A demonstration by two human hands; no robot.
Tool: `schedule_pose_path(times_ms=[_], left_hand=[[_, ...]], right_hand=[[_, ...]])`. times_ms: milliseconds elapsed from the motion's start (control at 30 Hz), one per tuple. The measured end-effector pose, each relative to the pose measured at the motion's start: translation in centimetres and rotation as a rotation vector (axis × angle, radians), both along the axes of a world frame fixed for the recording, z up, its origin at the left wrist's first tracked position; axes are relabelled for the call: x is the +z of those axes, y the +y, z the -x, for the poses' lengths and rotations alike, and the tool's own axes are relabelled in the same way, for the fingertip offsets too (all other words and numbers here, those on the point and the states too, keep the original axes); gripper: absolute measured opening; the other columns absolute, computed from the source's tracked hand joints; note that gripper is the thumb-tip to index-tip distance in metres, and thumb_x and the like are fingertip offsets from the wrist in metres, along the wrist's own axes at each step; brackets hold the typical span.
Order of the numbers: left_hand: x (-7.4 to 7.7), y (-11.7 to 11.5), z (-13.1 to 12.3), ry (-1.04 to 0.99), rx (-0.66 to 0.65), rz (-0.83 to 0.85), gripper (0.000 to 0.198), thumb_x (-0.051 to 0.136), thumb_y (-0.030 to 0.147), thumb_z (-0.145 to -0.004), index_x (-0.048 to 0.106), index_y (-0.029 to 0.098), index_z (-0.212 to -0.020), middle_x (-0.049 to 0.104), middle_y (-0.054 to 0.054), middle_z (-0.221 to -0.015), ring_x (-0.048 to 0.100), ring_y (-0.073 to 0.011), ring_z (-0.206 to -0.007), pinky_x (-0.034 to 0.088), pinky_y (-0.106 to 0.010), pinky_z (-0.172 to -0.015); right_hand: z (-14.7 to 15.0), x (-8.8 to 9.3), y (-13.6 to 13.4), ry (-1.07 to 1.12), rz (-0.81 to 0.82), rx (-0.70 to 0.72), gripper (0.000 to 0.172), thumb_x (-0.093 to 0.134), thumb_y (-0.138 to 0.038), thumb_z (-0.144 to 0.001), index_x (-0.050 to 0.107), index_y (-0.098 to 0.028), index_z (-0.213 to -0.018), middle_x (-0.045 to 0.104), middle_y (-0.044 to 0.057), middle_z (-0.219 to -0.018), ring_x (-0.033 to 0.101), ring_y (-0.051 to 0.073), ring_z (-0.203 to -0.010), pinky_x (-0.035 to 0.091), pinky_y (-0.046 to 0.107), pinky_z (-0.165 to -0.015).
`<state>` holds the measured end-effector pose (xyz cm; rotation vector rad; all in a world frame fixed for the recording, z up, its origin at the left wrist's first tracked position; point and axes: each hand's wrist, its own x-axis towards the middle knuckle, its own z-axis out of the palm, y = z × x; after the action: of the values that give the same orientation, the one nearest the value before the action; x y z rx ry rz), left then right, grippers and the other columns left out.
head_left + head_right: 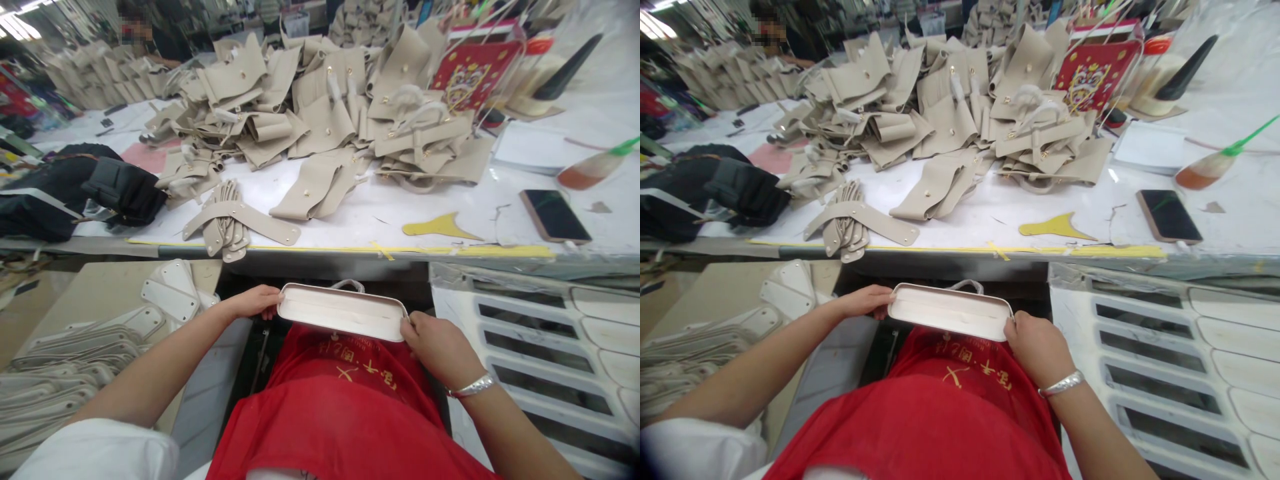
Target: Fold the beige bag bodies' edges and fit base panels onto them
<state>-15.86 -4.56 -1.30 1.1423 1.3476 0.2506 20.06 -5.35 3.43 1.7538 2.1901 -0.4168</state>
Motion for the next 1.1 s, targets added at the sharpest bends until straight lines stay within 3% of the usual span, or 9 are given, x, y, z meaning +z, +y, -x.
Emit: schedule_pose_path(times_ms=[133, 333, 467, 633, 733, 800, 967, 1033, 1100], left_hand=[[-1.4, -0.8, 0.5, -0.176, 0.093, 0.032, 0.046, 0.049, 0.058, -0.076, 0.052, 0.012, -0.076, 0.059, -0.005, -0.065, 0.058, -0.0124, -0.057, 0.041, -0.022, -0.049], [-3.6, -0.9, 0.4, -0.257, 0.206, 0.049, 0.042, 0.058, 0.054, -0.073, 0.048, 0.013, -0.069, 0.056, 0.0, -0.056, 0.053, -0.0078, -0.047, 0.038, -0.018, -0.043], [-2.7, 0.2, 0.2, -0.199, 0.193, 0.111, 0.042, 0.063, 0.052, -0.069, 0.048, 0.013, -0.065, 0.056, 0.0, -0.052, 0.054, -0.0096, -0.044, 0.041, -0.018, -0.039], [-0.5, 1.2, 0.5, -0.039, -0.001, 0.173, 0.045, 0.063, 0.057, -0.064, 0.05, 0.014, -0.066, 0.054, 0.002, -0.051, 0.054, -0.0109, -0.044, 0.047, -0.024, -0.045], [0.4, 1.3, 0.5, 0.133, -0.085, 0.159, 0.047, 0.055, 0.062, -0.066, 0.047, 0.017, -0.062, 0.048, 0.004, -0.048, 0.049, -0.0111, -0.04, 0.042, -0.023, -0.041], [0.9, 1.5, -0.4, 0.321, -0.232, 0.031, 0.046, 0.048, 0.062, -0.071, 0.045, 0.018, -0.057, 0.045, 0.003, -0.046, 0.046, -0.012, -0.04, 0.037, -0.023, -0.04], [2.4, -0.6, -7.9, 0.517, -0.58, -0.75, 0.04, 0.036, 0.047, -0.084, 0.054, 0.019, -0.061, 0.056, -0.004, -0.063, 0.053, -0.0167, -0.062, 0.041, -0.027, -0.061], [2.4, -1.7, -12.1, 0.396, -0.692, -0.893, 0.032, 0.039, 0.044, -0.084, 0.061, 0.02, -0.084, 0.063, -0.008, -0.092, 0.057, -0.0193, -0.083, 0.043, -0.028, -0.073], [1.8, -2.3, -15.4, 0.341, -0.787, -0.941, 0.037, 0.045, 0.042, -0.083, 0.054, 0.023, -0.114, 0.052, -0.009, -0.126, 0.054, -0.0231, -0.102, 0.043, -0.031, -0.082]], right_hand=[[-0.2, -0.5, 0.2, 0.022, 0.012, -0.018, 0.028, 0.037, -0.027, -0.087, 0.059, -0.014, -0.074, 0.064, 0.009, -0.069, 0.061, 0.017, -0.062, 0.032, 0.026, -0.055], [-1.1, -2.1, 0.5, 0.116, 0.046, -0.01, 0.033, 0.032, -0.03, -0.089, 0.055, -0.016, -0.071, 0.064, 0.007, -0.069, 0.059, 0.014, -0.056, 0.031, 0.024, -0.052], [-1.2, -2.4, 0.9, 0.139, 0.089, -0.028, 0.035, 0.03, -0.032, -0.09, 0.055, -0.017, -0.07, 0.064, 0.006, -0.068, 0.059, 0.014, -0.056, 0.031, 0.024, -0.052], [-0.1, -1.6, 0.7, 0.101, 0.07, -0.09, 0.038, 0.029, -0.033, -0.09, 0.056, -0.016, -0.07, 0.065, 0.008, -0.069, 0.062, 0.016, -0.064, 0.033, 0.024, -0.055], [0.5, -1.2, -0.2, 0.047, -0.004, -0.125, 0.036, 0.03, -0.031, -0.09, 0.059, -0.015, -0.074, 0.067, 0.01, -0.073, 0.063, 0.019, -0.069, 0.034, 0.026, -0.058], [0.4, -1.1, -0.6, 0.026, -0.032, -0.153, 0.036, 0.032, -0.032, -0.089, 0.061, -0.015, -0.076, 0.067, 0.011, -0.075, 0.064, 0.02, -0.07, 0.035, 0.027, -0.058], [0.0, -1.1, -1.0, 0.011, -0.035, -0.175, 0.035, 0.034, -0.032, -0.088, 0.063, -0.014, -0.079, 0.068, 0.012, -0.079, 0.064, 0.021, -0.073, 0.04, 0.028, -0.062], [0.1, -1.2, -1.0, 0.017, -0.036, -0.157, 0.034, 0.035, -0.031, -0.088, 0.063, -0.014, -0.08, 0.068, 0.012, -0.079, 0.064, 0.021, -0.074, 0.041, 0.028, -0.064], [0.3, -1.3, -0.9, 0.026, -0.048, -0.142, 0.033, 0.036, -0.03, -0.088, 0.064, -0.013, -0.081, 0.068, 0.012, -0.078, 0.064, 0.02, -0.073, 0.042, 0.027, -0.065]])
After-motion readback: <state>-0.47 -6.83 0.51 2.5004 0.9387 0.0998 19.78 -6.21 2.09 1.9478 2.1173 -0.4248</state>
